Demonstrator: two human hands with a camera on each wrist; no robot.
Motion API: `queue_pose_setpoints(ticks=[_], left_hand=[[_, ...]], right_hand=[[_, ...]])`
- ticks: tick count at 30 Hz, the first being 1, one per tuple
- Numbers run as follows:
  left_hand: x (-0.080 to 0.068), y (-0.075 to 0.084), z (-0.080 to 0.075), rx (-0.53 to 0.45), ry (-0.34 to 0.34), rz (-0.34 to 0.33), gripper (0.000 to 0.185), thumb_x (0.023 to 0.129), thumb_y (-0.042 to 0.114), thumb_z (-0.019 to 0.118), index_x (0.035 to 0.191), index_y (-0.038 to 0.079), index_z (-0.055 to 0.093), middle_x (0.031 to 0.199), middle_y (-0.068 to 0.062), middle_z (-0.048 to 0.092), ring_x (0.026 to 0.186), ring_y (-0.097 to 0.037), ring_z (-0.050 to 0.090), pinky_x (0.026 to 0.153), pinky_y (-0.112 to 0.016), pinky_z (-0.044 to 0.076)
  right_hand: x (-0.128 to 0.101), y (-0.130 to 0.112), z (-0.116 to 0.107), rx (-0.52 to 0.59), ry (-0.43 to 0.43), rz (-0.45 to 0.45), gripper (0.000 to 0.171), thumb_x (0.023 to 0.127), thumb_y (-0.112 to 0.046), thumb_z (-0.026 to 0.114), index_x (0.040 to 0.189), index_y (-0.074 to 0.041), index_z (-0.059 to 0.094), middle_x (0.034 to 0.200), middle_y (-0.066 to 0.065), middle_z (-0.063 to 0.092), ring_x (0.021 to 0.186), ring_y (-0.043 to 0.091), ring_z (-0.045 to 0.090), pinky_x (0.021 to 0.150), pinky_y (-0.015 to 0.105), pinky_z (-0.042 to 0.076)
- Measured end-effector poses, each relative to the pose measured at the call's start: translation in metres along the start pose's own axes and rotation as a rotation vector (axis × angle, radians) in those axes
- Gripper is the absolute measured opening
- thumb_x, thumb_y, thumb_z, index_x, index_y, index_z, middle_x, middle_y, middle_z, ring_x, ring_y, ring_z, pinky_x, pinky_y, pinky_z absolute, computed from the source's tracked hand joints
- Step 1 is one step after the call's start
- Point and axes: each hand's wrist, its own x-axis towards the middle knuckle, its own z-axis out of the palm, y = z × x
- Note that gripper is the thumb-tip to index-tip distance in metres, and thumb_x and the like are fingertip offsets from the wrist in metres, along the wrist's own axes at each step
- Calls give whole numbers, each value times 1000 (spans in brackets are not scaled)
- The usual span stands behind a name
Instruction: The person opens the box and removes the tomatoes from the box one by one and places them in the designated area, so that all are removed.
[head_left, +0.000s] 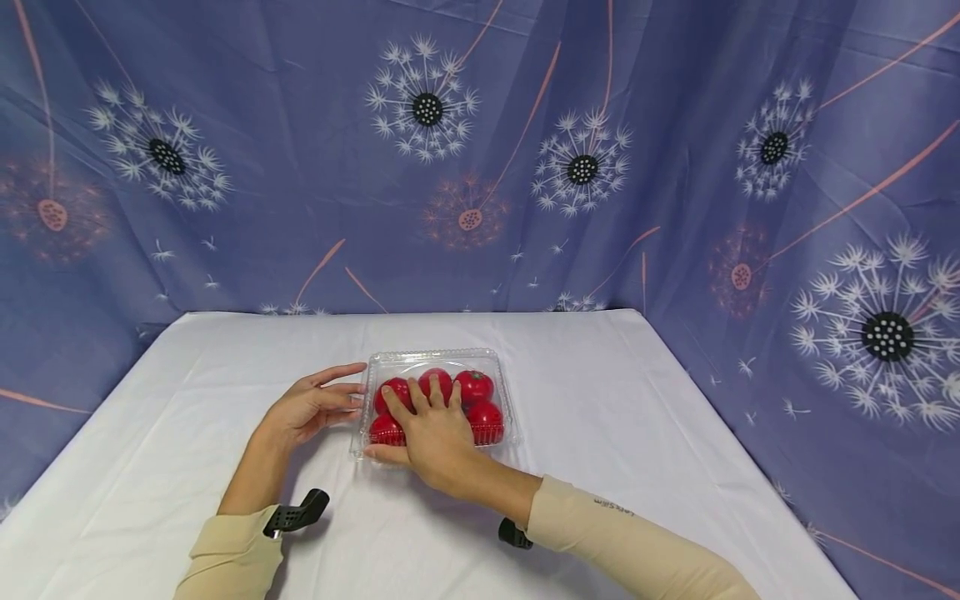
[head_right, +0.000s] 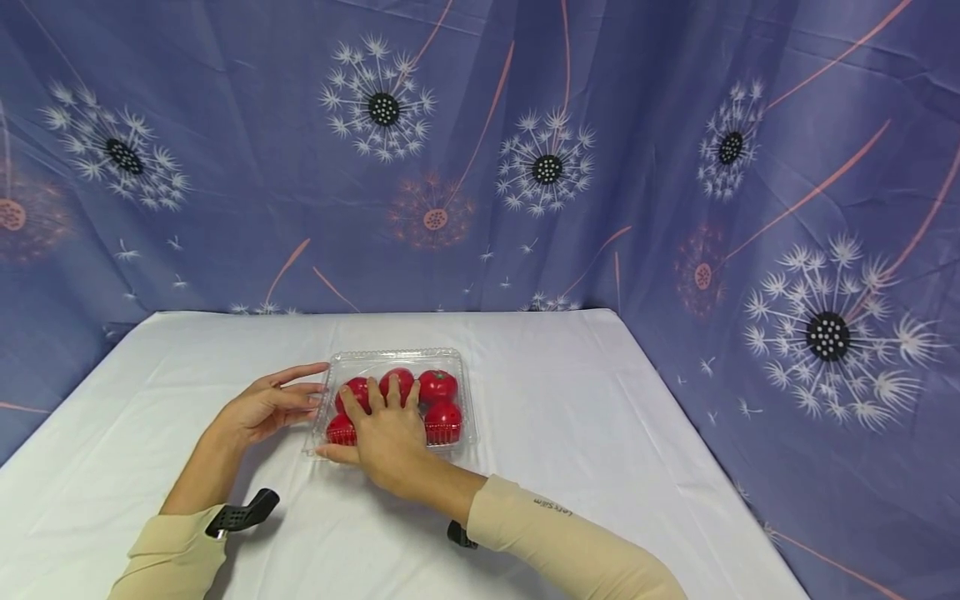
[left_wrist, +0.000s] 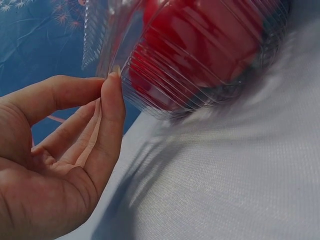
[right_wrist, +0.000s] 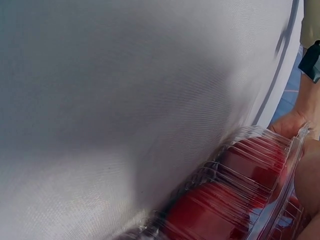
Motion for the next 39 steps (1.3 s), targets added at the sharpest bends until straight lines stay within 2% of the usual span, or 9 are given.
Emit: queue_pose_setpoints(ticks=[7,15,21,26,33,39], left_hand=[[0,0,1,3,-7,-3,65,93,-10,59,154,0,39,107,-2,74,94,-13,73,81,-30,63],[1,1,1,6,-11,-10,65,92,-10,59,153,1,40,108,-3,73,88,-13,74,80,-30,63],[1,1,0,-9,14,-11,60,92,-11,60,148,7,50,105,-3,73,87,-13,73,78,-28,63],[0,0,0,-11,6,-10,54,92,-11,59,141,12,58,104,-3,74,85,-12,73,78,-28,63],[3,1,2,-11,0,-8,52,92,-9,61,140,12,59,102,-3,74,86,-12,73,79,-29,63],[3,2,3,-4,2,-16,54,92,-10,60,142,11,58,102,-3,73,87,-12,72,79,-29,63]], right_hand=[[0,0,2,-8,10,4,88,88,-84,37,158,-30,39,157,10,46,146,41,39,116,67,33],[2,0,2,-5,-1,-1,86,89,-83,37,158,-30,39,158,10,45,148,44,35,116,69,30],[4,-2,-1,-12,3,0,85,89,-83,38,157,-31,39,157,9,46,146,43,38,117,68,30],[4,-1,-1,-8,-1,-3,86,89,-84,37,157,-31,40,157,10,46,145,45,39,117,68,30],[5,3,2,-17,43,-9,84,91,-82,36,156,-29,43,154,11,49,142,46,43,115,68,34],[4,4,2,0,32,-4,88,89,-85,36,157,-30,40,156,10,47,144,43,41,116,68,32]])
